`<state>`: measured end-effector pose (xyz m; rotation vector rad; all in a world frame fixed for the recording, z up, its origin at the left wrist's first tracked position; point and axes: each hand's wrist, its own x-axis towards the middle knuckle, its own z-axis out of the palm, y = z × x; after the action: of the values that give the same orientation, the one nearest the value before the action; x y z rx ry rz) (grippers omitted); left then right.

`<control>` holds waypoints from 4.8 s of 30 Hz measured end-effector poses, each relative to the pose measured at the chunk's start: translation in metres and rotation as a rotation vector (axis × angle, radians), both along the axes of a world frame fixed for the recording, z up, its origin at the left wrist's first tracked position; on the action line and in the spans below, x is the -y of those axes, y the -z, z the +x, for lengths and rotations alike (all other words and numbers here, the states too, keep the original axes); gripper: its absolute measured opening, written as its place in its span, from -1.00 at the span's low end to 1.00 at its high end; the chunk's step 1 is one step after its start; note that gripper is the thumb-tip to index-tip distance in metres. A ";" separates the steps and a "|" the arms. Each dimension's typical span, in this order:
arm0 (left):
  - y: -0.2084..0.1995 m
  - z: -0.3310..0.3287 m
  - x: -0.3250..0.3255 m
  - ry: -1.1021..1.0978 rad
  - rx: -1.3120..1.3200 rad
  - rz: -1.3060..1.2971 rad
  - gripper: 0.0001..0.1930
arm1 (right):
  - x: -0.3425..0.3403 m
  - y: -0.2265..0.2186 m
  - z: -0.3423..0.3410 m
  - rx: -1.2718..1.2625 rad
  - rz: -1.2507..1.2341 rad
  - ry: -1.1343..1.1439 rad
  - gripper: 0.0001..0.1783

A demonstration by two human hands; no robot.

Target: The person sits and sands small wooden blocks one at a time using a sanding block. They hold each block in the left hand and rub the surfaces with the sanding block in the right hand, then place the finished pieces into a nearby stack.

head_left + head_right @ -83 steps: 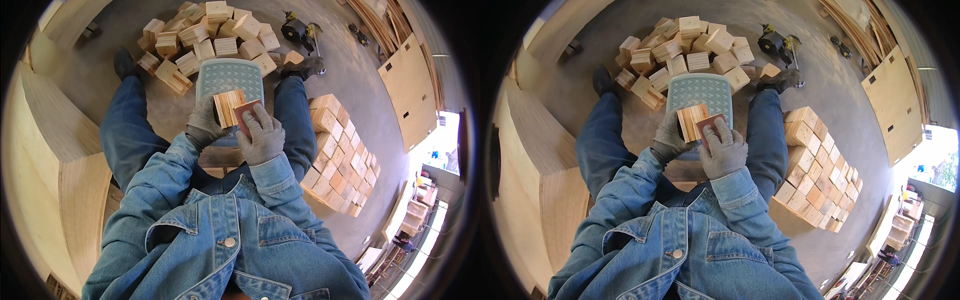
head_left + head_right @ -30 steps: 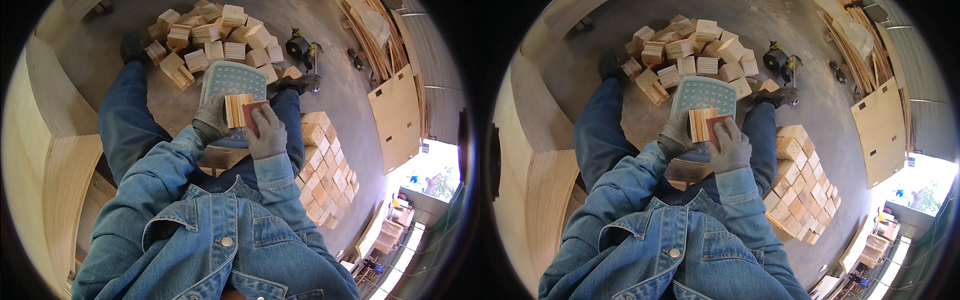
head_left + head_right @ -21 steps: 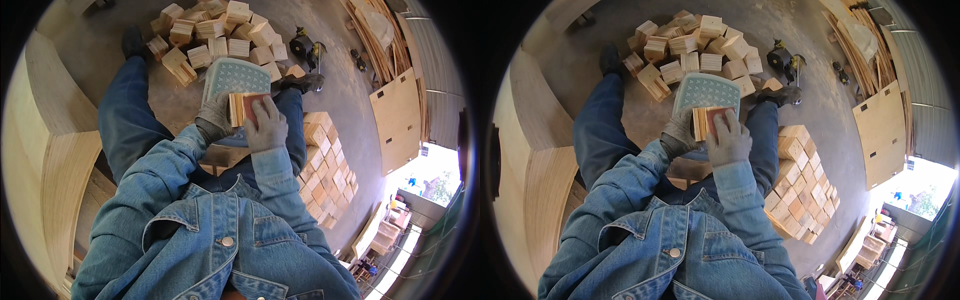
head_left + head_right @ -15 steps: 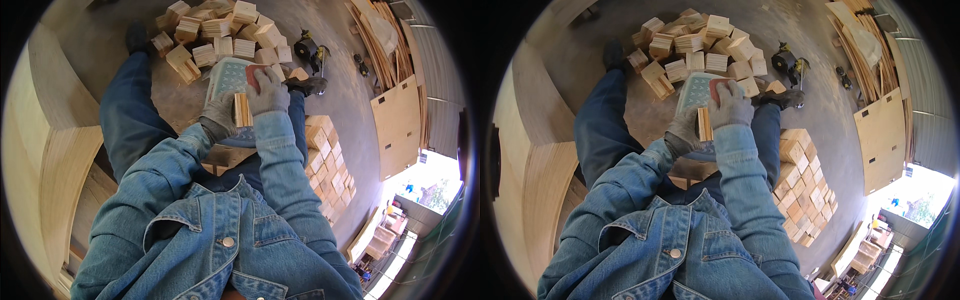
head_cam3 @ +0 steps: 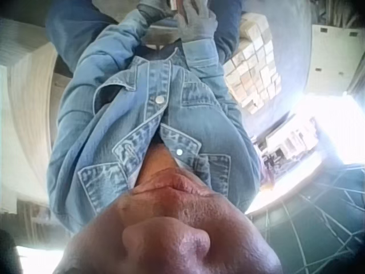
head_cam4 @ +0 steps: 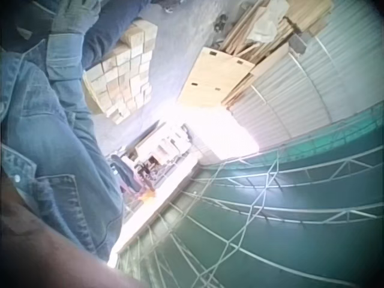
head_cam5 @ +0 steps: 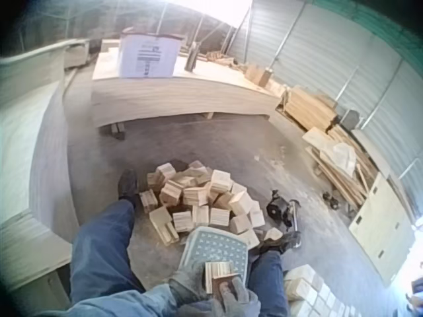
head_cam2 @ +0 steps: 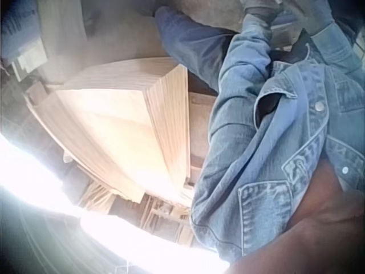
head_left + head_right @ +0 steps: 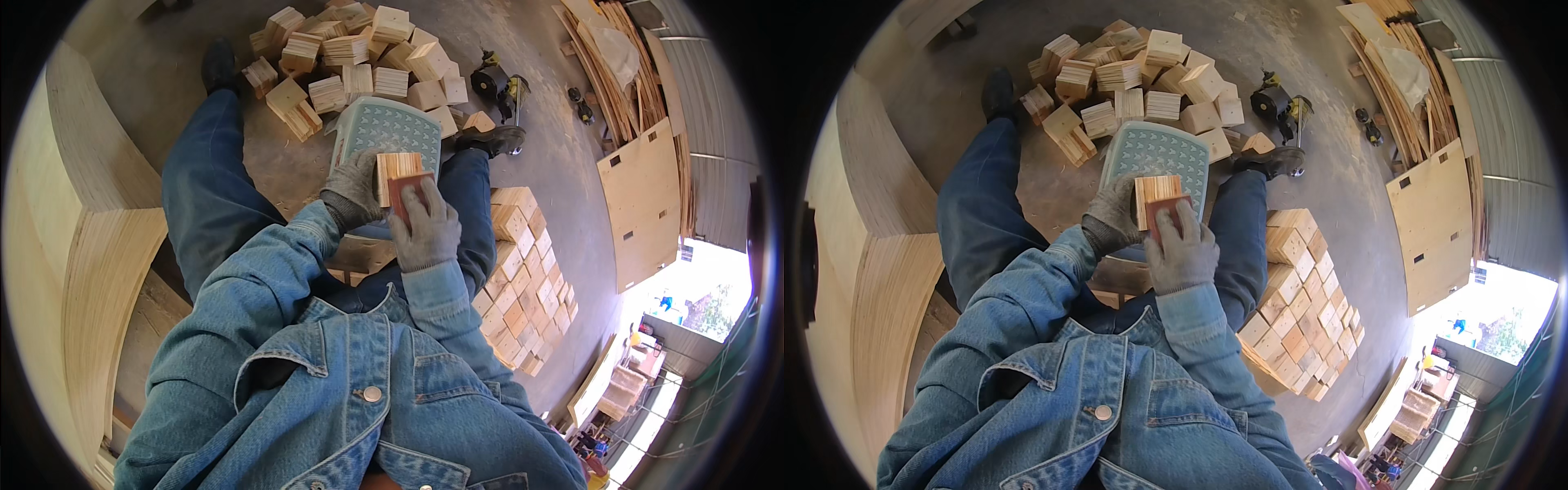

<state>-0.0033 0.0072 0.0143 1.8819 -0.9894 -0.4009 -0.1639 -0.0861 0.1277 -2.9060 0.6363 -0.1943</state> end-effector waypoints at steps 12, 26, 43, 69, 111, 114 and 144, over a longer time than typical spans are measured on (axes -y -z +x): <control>0.004 -0.002 0.000 -0.014 -0.025 0.025 0.01 | 0.028 0.006 0.095 0.024 -0.004 0.008 -0.41; 0.005 -0.001 0.003 0.003 0.029 -0.013 0.00 | 0.007 0.005 0.032 0.005 -0.001 0.038 -0.36; -0.003 -0.003 -0.001 -0.041 0.001 0.104 0.07 | 0.061 0.012 0.089 0.007 0.013 0.148 -0.39; -0.001 -0.003 -0.001 -0.064 0.050 0.033 0.00 | 0.045 0.015 0.018 0.117 0.036 0.024 -0.34; 0.028 -0.003 0.006 -0.019 0.097 0.064 0.11 | 0.028 0.005 0.119 0.003 0.023 0.053 -0.39; 0.026 -0.004 0.007 0.006 0.010 -0.059 -0.02 | 0.015 0.007 0.081 0.119 0.067 0.019 -0.40; 0.015 -0.009 0.000 -0.090 0.072 0.041 -0.04 | 0.037 -0.008 0.145 -0.019 0.056 0.078 -0.38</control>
<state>-0.0121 0.0072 -0.0009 1.9822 -0.9463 -0.3041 -0.0187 -0.1231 0.1361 -2.8347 0.7466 -0.1553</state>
